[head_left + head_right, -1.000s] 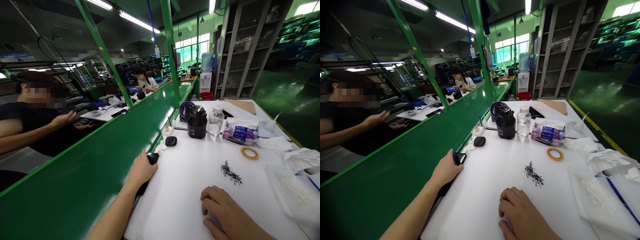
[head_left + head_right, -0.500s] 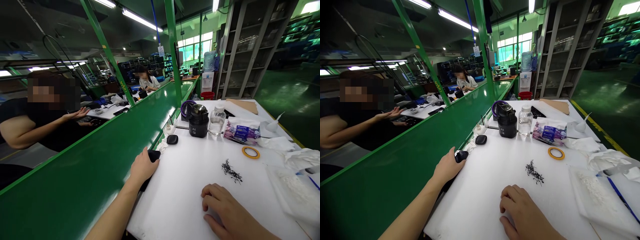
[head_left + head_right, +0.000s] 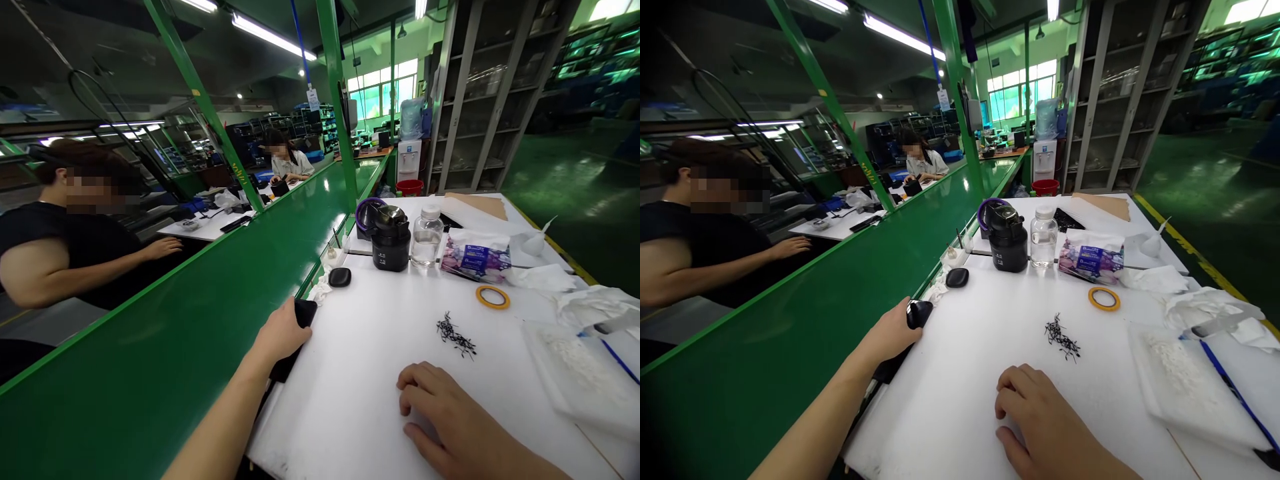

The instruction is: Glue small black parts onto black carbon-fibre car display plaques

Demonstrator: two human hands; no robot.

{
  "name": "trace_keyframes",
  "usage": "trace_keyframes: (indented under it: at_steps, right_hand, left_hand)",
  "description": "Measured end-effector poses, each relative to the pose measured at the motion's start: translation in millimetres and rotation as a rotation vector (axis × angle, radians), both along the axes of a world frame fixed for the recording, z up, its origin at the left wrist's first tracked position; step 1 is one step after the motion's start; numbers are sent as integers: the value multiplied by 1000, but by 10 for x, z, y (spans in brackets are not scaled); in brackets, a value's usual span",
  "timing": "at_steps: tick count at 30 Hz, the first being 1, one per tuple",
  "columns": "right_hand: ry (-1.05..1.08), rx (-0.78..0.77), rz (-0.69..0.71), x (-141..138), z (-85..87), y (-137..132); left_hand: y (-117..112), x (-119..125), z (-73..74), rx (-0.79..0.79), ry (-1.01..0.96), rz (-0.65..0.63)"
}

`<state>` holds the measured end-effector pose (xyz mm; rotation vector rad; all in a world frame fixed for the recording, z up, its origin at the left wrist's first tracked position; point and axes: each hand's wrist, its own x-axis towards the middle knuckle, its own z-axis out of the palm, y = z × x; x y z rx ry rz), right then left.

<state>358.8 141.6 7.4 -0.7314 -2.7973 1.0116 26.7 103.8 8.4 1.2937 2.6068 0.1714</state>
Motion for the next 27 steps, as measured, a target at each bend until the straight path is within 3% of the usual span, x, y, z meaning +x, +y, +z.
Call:
trace_keyframes:
  at_steps: [9,13,20,27]
  right_hand:
    - [36,-7,-13,27,-54,15]
    - [44,-5,-10,44,-69,8]
    - [35,-8,6,55,-27,8]
    - [28,-6,13,69,-37,6]
  left_hand:
    - [-24,5,-22,95,-95,4]
    - [-28,-161,-51,210,-224,23]
    - [-38,-586,-102,324,-539,172]
    - [-67,-614,-117,347,-616,181]
